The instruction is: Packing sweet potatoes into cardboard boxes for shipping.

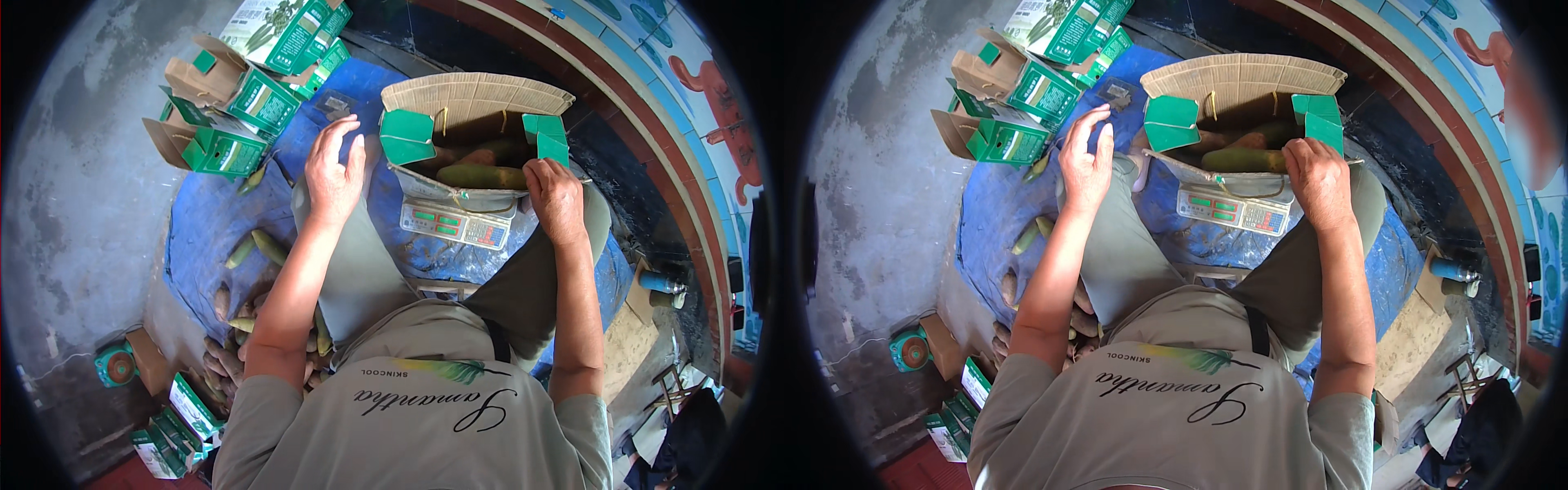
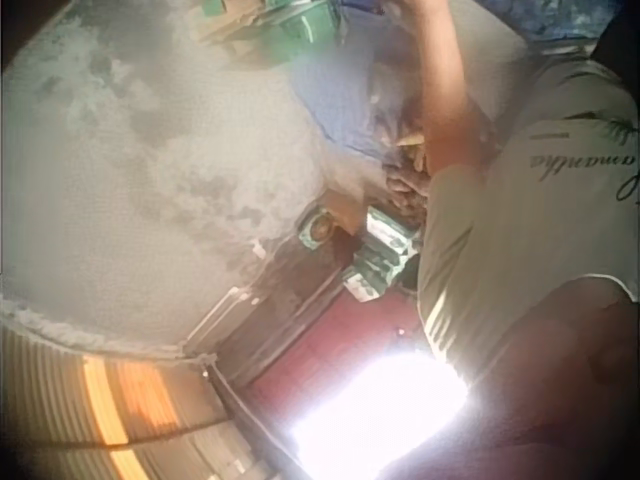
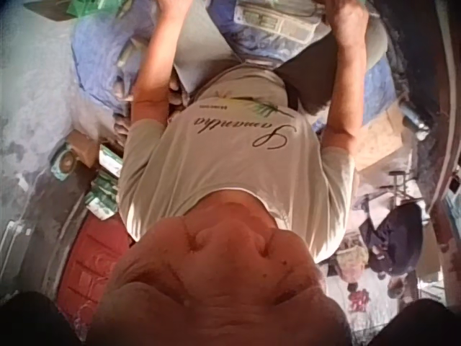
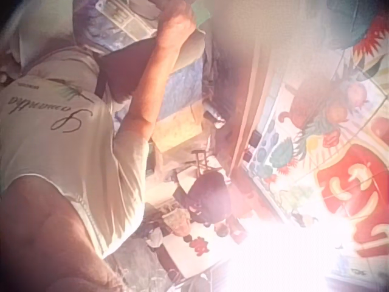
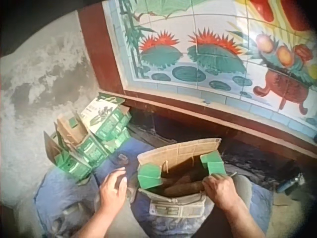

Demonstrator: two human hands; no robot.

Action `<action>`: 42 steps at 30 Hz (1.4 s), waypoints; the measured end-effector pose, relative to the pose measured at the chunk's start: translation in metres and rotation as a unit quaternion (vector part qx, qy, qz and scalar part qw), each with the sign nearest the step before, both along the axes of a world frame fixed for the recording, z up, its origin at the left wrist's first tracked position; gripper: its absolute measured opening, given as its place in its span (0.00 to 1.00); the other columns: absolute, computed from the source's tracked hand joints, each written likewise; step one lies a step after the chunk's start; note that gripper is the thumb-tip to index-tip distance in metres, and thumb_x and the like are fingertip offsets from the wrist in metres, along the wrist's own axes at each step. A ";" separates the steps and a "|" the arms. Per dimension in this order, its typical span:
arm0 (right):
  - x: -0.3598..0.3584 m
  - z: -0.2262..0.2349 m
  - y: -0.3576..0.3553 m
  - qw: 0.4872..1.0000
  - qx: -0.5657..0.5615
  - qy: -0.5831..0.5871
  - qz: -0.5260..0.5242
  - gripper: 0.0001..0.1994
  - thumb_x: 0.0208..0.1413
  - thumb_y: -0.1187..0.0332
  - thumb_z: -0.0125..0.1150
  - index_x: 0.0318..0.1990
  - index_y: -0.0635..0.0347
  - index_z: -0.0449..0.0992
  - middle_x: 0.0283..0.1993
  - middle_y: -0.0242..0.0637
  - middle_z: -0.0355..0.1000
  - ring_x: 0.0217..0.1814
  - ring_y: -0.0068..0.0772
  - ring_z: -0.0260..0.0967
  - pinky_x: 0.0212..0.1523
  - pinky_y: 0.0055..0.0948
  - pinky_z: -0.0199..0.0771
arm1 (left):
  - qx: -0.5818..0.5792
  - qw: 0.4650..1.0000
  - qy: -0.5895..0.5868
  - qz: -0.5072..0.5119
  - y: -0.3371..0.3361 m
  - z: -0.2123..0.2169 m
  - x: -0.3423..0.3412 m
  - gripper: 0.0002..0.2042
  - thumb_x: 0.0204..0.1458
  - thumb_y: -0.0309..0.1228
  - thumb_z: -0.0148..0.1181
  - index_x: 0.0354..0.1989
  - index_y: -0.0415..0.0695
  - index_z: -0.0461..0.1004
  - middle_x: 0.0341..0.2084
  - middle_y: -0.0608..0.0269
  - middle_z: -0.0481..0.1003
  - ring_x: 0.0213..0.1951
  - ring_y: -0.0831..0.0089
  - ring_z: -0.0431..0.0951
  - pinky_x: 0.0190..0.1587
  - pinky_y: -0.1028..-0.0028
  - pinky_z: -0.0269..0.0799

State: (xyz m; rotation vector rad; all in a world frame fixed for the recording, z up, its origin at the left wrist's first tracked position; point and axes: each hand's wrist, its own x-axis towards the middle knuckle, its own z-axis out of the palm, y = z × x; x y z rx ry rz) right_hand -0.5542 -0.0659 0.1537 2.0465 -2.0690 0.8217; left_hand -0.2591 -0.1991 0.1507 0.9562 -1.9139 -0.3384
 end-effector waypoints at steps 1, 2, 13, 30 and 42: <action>0.001 -0.001 0.000 1.000 0.004 0.003 0.002 0.04 0.51 0.71 0.59 0.29 0.59 0.72 0.29 0.39 0.71 0.33 0.43 0.71 0.36 0.37 0.71 | 0.004 1.000 0.003 0.002 0.000 -0.001 0.001 0.10 0.51 0.26 0.58 0.41 0.39 0.73 0.42 0.53 0.76 0.46 0.56 0.76 0.50 0.66 0.70; 0.000 -0.002 -0.001 1.000 -0.006 0.010 -0.002 0.04 0.52 0.71 0.59 0.29 0.59 0.72 0.29 0.39 0.71 0.33 0.43 0.71 0.36 0.37 0.71 | -0.001 1.000 0.009 -0.001 0.000 -0.002 0.002 0.10 0.51 0.26 0.58 0.41 0.38 0.73 0.42 0.53 0.76 0.46 0.56 0.76 0.50 0.66 0.70; 0.006 -0.008 -0.004 0.998 -0.028 0.064 0.000 0.05 0.53 0.67 0.60 0.32 0.58 0.73 0.30 0.38 0.71 0.33 0.44 0.71 0.36 0.37 0.71 | -0.021 0.999 0.036 0.002 0.003 -0.006 0.012 0.09 0.54 0.26 0.56 0.43 0.38 0.74 0.41 0.55 0.77 0.43 0.63 0.77 0.45 0.70 0.72; 0.011 0.014 0.002 0.999 0.003 0.003 -0.052 0.09 0.58 0.65 0.54 0.32 0.62 0.74 0.31 0.44 0.72 0.34 0.51 0.71 0.35 0.40 0.70 | -0.027 0.995 0.095 -0.029 0.006 -0.003 0.001 0.08 0.54 0.29 0.55 0.40 0.39 0.74 0.38 0.53 0.77 0.43 0.56 0.77 0.47 0.64 0.71; 0.010 0.030 -0.019 0.997 0.049 -0.056 -0.014 0.05 0.52 0.70 0.58 0.34 0.60 0.76 0.35 0.43 0.74 0.37 0.48 0.73 0.39 0.37 0.73 | -0.009 0.993 0.106 -0.050 0.006 -0.003 -0.015 0.07 0.53 0.26 0.56 0.39 0.39 0.73 0.36 0.51 0.76 0.41 0.54 0.76 0.44 0.63 0.71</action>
